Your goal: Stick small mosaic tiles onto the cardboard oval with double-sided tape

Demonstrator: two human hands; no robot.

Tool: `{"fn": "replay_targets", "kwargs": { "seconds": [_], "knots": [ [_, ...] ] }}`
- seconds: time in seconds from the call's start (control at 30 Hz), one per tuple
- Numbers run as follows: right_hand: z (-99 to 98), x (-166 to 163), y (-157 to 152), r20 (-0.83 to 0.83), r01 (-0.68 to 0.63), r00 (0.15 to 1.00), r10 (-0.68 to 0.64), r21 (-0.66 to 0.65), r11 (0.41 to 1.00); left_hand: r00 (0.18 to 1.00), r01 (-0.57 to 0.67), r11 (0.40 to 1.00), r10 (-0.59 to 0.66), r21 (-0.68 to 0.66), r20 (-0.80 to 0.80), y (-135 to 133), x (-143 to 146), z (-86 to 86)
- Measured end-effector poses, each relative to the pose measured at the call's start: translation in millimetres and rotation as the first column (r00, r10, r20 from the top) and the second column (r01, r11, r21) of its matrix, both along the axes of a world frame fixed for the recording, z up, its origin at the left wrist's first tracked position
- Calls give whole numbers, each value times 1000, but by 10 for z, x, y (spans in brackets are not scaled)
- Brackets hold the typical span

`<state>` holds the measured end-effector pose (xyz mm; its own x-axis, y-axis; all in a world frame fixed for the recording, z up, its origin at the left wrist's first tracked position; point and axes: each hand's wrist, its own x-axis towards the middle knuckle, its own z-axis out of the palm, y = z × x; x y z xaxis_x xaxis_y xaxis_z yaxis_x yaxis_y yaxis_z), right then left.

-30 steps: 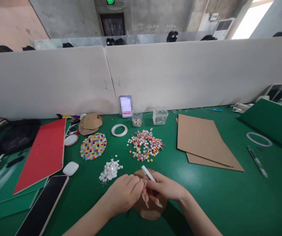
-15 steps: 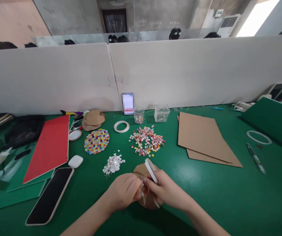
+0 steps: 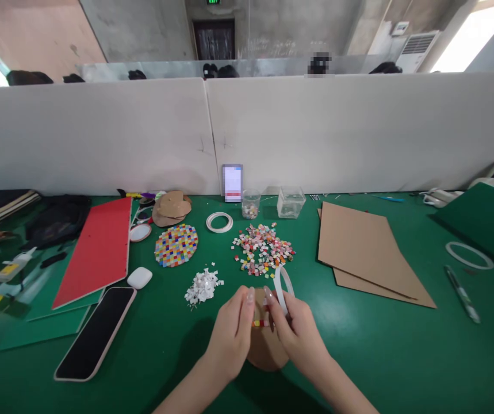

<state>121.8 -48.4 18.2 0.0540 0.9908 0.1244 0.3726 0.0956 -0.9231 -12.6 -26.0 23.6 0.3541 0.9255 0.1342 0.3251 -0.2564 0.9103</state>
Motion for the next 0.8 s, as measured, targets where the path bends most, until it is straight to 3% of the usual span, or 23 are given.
{"fn": "replay_targets", "kwargs": {
  "seconds": [0.13,0.3,0.57,0.8],
  "knots": [
    [-71,-33,3,119,3,993,-10,59,998,999,-21,999,19,-33,-41,7,145,-46],
    [-112,-46,0,192,53,979,-63,55,997,973,-49,994,69,93,-222,53,183,-100],
    [-202,-1,-10,-51,-50,998,47,-47,998,969,-10,981,57,192,-240,86,130,-181],
    [-270,-23,65,70,7,998,-7,0,1000,967,-63,954,131,294,-217,126,150,-261]
  ]
}}
